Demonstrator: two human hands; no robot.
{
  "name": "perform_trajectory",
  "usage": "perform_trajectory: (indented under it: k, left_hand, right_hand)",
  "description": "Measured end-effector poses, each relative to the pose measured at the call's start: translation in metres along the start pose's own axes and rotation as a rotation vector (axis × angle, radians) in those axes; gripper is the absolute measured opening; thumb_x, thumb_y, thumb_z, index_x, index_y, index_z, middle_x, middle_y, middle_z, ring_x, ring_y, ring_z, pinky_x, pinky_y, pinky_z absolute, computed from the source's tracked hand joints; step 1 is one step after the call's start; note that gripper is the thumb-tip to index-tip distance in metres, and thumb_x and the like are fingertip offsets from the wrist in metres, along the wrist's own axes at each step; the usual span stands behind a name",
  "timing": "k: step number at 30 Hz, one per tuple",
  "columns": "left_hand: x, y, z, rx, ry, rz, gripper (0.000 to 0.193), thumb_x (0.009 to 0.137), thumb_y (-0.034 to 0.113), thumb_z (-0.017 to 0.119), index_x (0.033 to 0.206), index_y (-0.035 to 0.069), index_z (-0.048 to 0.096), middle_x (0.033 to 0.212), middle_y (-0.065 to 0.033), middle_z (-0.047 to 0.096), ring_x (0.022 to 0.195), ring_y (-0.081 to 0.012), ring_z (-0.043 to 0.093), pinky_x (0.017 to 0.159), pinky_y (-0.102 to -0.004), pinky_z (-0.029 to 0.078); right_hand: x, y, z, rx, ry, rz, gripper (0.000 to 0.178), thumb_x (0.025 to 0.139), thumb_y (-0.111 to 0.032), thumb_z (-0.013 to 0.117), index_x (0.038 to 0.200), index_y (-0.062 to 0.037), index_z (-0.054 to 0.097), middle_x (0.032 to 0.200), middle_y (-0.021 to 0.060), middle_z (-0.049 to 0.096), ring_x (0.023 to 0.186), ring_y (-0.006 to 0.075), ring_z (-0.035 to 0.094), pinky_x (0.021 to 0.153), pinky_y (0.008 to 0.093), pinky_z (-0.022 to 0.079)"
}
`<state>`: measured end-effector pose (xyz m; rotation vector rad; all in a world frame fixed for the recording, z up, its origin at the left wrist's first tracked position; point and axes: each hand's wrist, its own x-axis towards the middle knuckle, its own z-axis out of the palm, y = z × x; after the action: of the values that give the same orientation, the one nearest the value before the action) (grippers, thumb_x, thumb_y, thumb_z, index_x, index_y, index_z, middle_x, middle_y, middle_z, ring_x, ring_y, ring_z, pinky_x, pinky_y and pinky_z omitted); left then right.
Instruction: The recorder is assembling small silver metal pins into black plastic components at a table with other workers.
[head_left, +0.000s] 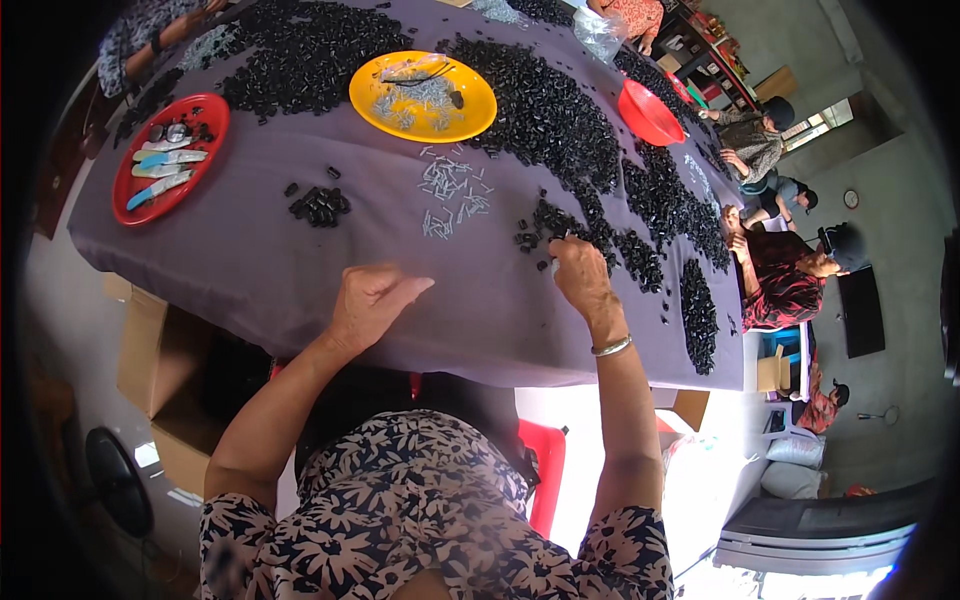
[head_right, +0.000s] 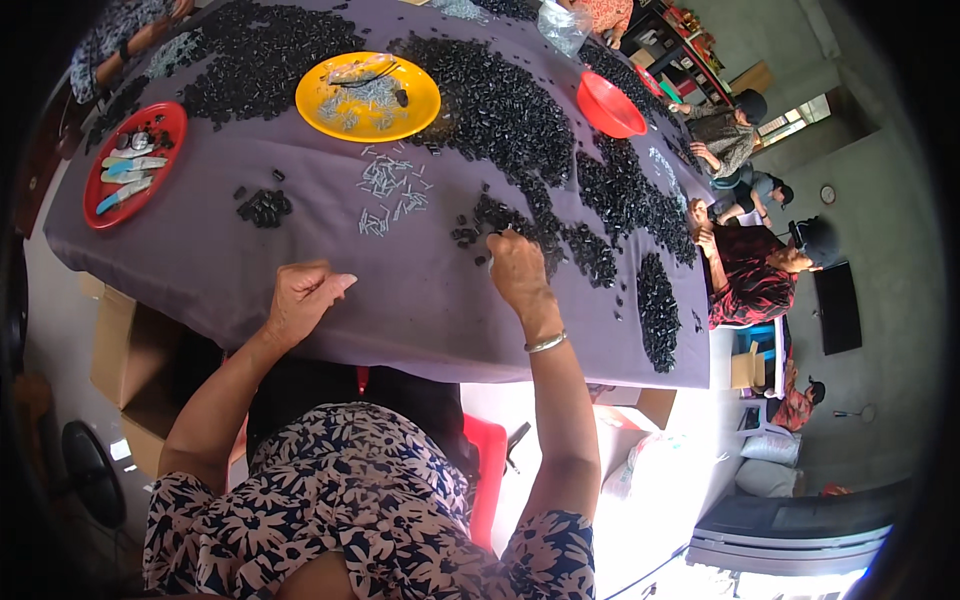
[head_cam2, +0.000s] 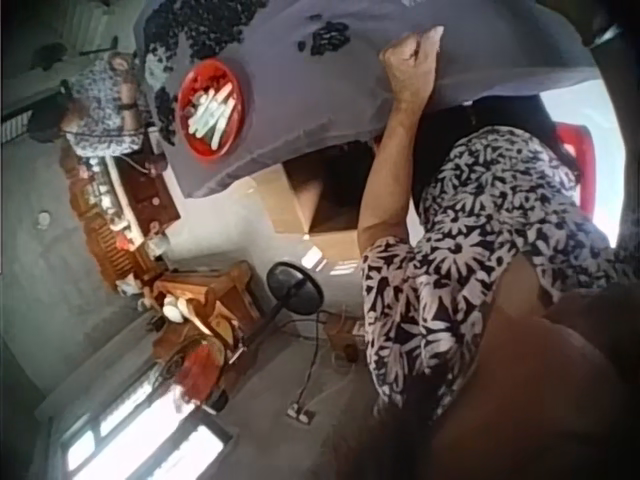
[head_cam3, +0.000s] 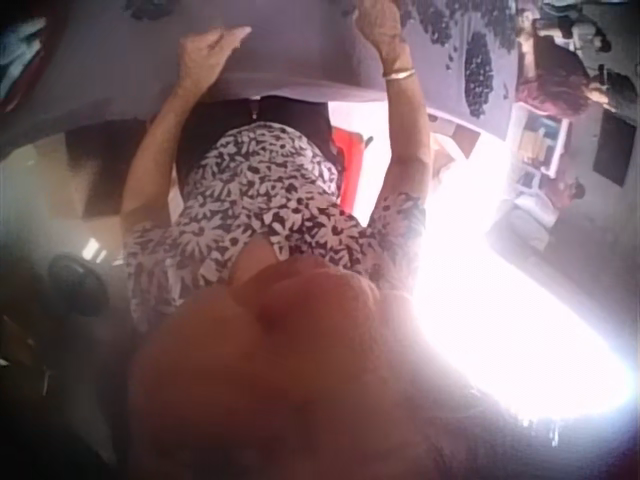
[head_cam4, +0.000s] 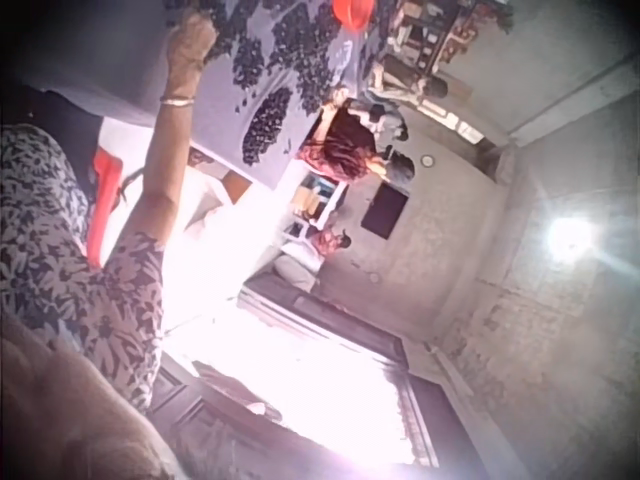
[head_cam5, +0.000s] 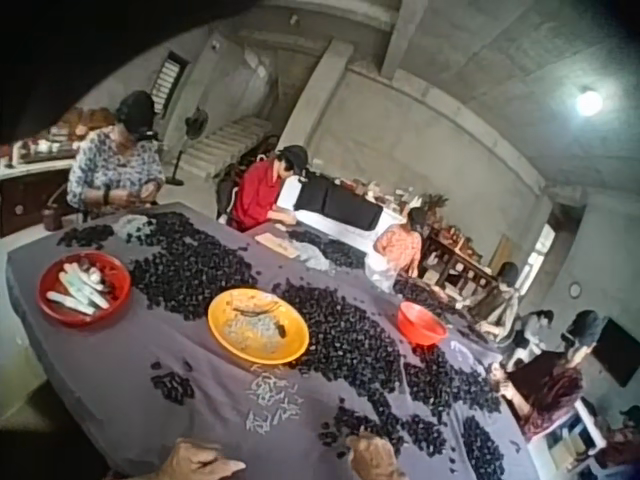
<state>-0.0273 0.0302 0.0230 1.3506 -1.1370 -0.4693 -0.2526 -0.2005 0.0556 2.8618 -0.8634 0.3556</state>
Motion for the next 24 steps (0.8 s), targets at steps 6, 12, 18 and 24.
perform_trajectory:
  k: [6,12,18,24]
  left_hand:
    - [0.003,0.002,0.001,-0.063,-0.022,-0.036,0.045,0.092,0.017,0.060,0.052,-0.001,0.049,0.047,-0.0019,0.048,0.044,-0.0075,0.043,0.044,-0.0281,0.032]
    - [0.002,0.000,0.000,-0.075,0.029,-0.110,0.047,0.092,0.017,0.060,0.050,0.001,0.045,0.044,0.0007,0.042,0.042,-0.0063,0.037,0.042,-0.0286,0.030]
    - [0.004,0.000,-0.002,0.060,-0.027,0.003,0.018,0.084,0.011,0.072,0.075,0.001,0.059,0.061,0.0027,0.048,0.057,-0.0038,0.044,0.049,-0.0226,0.034]
    - [0.009,-0.015,0.007,-0.106,-0.085,0.054,0.034,0.079,0.003,0.075,0.111,0.003,0.062,0.092,-0.0031,0.060,0.078,-0.0058,0.055,0.056,-0.0189,0.044]
  right_hand:
    - [0.000,0.003,-0.001,0.273,0.138,0.077,0.011,0.072,0.003,0.064,0.081,-0.0028,0.066,0.083,0.0136,0.065,0.072,0.0277,0.067,0.068,0.0371,0.055]
    - [-0.003,-0.066,0.003,1.323,0.223,0.189,0.012,0.084,0.005,0.068,0.092,-0.0042,0.067,0.086,-0.0048,0.064,0.081,0.0040,0.057,0.074,0.0203,0.047]
    - [-0.009,-0.127,0.010,1.259,0.146,0.169,0.013,0.082,0.006,0.069,0.092,-0.0021,0.066,0.084,-0.0005,0.063,0.077,0.0057,0.058,0.070,0.0207,0.048]
    - [-0.006,-0.140,0.022,1.311,0.162,0.162,0.013,0.083,0.006,0.067,0.094,-0.0014,0.066,0.082,0.0008,0.062,0.075,0.0061,0.055,0.068,0.0213,0.046]
